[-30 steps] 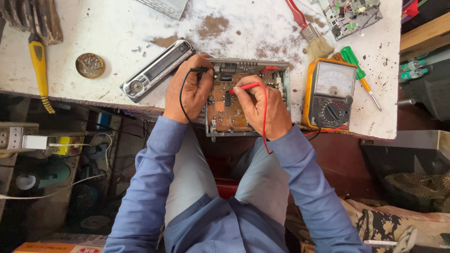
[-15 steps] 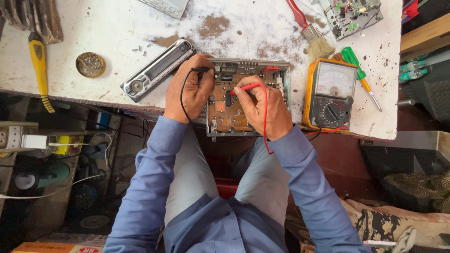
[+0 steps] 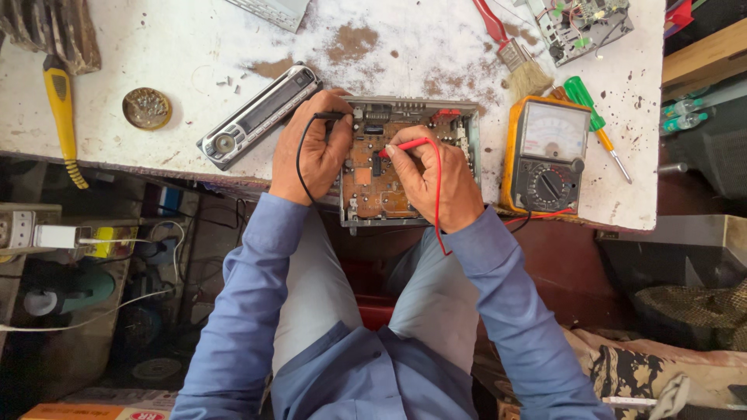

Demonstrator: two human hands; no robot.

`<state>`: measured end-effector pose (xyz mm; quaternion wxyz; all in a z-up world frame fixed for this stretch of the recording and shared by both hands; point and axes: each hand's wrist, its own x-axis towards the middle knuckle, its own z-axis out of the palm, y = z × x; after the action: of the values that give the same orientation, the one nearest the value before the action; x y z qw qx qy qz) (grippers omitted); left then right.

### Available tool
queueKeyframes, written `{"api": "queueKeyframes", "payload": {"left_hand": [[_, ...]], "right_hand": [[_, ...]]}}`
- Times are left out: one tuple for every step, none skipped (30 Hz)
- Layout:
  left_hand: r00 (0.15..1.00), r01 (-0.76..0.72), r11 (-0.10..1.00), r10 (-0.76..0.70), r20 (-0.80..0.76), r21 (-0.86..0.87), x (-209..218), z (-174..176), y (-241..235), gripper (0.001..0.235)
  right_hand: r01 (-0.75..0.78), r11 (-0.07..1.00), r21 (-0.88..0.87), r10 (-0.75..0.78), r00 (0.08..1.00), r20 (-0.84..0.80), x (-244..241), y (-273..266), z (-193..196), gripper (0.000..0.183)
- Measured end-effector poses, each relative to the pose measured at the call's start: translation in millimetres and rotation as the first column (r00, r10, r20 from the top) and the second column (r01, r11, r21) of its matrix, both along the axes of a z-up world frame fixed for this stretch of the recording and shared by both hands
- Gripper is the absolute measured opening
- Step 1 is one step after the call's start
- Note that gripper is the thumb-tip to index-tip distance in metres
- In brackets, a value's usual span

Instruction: The person tests a circuit board with multimeter probes, then places a metal chassis over the board and secures it with a screwdriver. The person handles the chassis and board throughout the process.

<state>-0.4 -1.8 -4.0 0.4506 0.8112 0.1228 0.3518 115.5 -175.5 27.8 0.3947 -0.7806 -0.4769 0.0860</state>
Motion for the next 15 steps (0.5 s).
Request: {"api": "queueKeyframes", "payload": {"left_hand": [[1.0,0.001,1.0,-0.001,0.0,-0.005,-0.1,-0.2,0.1,0.01],[1.0,0.0,1.0,0.0,-0.008,-0.004,-0.3,-0.5,0.3,0.01],[1.0,0.0,1.0,0.0,-0.014,-0.001,-0.3,-0.7,0.9,0.01],[1.0,0.001,1.0,0.0,-0.021,0.002,-0.6,-0.8,1.1,0.01],[1.0,0.001,1.0,-0.001,-0.016,0.009,-0.8,-0.8,1.4,0.01],[1.0,0.002,1.0,-0.002,-0.012,0.015,-1.5,-0.7,1.2,0.01],[1.0,0.002,1.0,-0.001,-0.005,0.024,-1.3,-0.3,1.4,0.01],[1.0,-0.002,1.0,0.002,-0.009,0.022,-0.7,0.1,1.3,0.01],[1.0,-0.008,1.0,0.008,-0.014,0.02,-0.6,0.4,1.0,0.01],[1.0,-0.014,1.0,0.014,-0.019,0.018,-0.4,0.7,0.8,0.01],[1.0,-0.019,0.999,0.019,-0.01,0.027,-0.9,0.7,0.6,0.01],[1.0,-0.024,0.999,0.024,0.0,0.036,-1.0,0.6,0.2,0.01],[1.0,-0.026,0.999,0.026,0.007,0.042,-1.2,0.3,-0.7,0.01],[0.999,-0.018,1.0,0.018,-0.035,-0.016,-1.5,0.1,-1.2,0.009],[0.997,-0.012,0.997,0.006,-0.075,-0.074,-1.6,0.0,-1.5,0.008]], "right_hand": [[-0.004,1.0,0.008,0.004,1.0,0.002,-0.1,0.3,0.3,0.015],[-0.005,1.0,0.003,0.005,1.0,0.019,-0.3,0.6,1.0,0.015],[-0.005,1.0,-0.001,0.005,0.999,0.038,-0.5,1.2,2.3,0.015],[-0.005,1.0,-0.005,0.006,0.998,0.056,-1.0,1.7,4.3,0.015],[-0.007,1.0,0.003,0.007,1.0,0.027,-1.6,2.4,6.9,0.014],[-0.009,1.0,0.012,0.009,1.0,-0.002,-3.2,2.4,10.4,0.014],[-0.013,1.0,0.023,0.013,0.999,-0.029,-4.2,2.4,15.0,0.014],[-0.062,0.992,0.109,0.058,0.998,0.037,-5.1,0.4,20.9,0.012],[-0.118,0.975,0.19,0.1,0.989,0.105,-6.4,-3.4,27.7,0.011],[-0.18,0.947,0.266,0.136,0.975,0.176,-8.3,-8.2,34.8,0.01],[-0.149,0.955,0.256,0.119,0.985,0.129,-11.5,-13.6,41.4,0.008],[-0.118,0.963,0.244,0.101,0.992,0.082,-15.0,-20.7,47.8,0.008],[-0.084,0.97,0.228,0.079,0.996,0.033,-19.3,-29.8,53.8,0.007],[-0.086,0.972,0.218,0.088,0.996,0.002,-23.9,-40.7,59.3,0.009],[-0.089,0.974,0.209,0.097,0.995,-0.027,-28.6,-53.2,64.2,0.01]]}}
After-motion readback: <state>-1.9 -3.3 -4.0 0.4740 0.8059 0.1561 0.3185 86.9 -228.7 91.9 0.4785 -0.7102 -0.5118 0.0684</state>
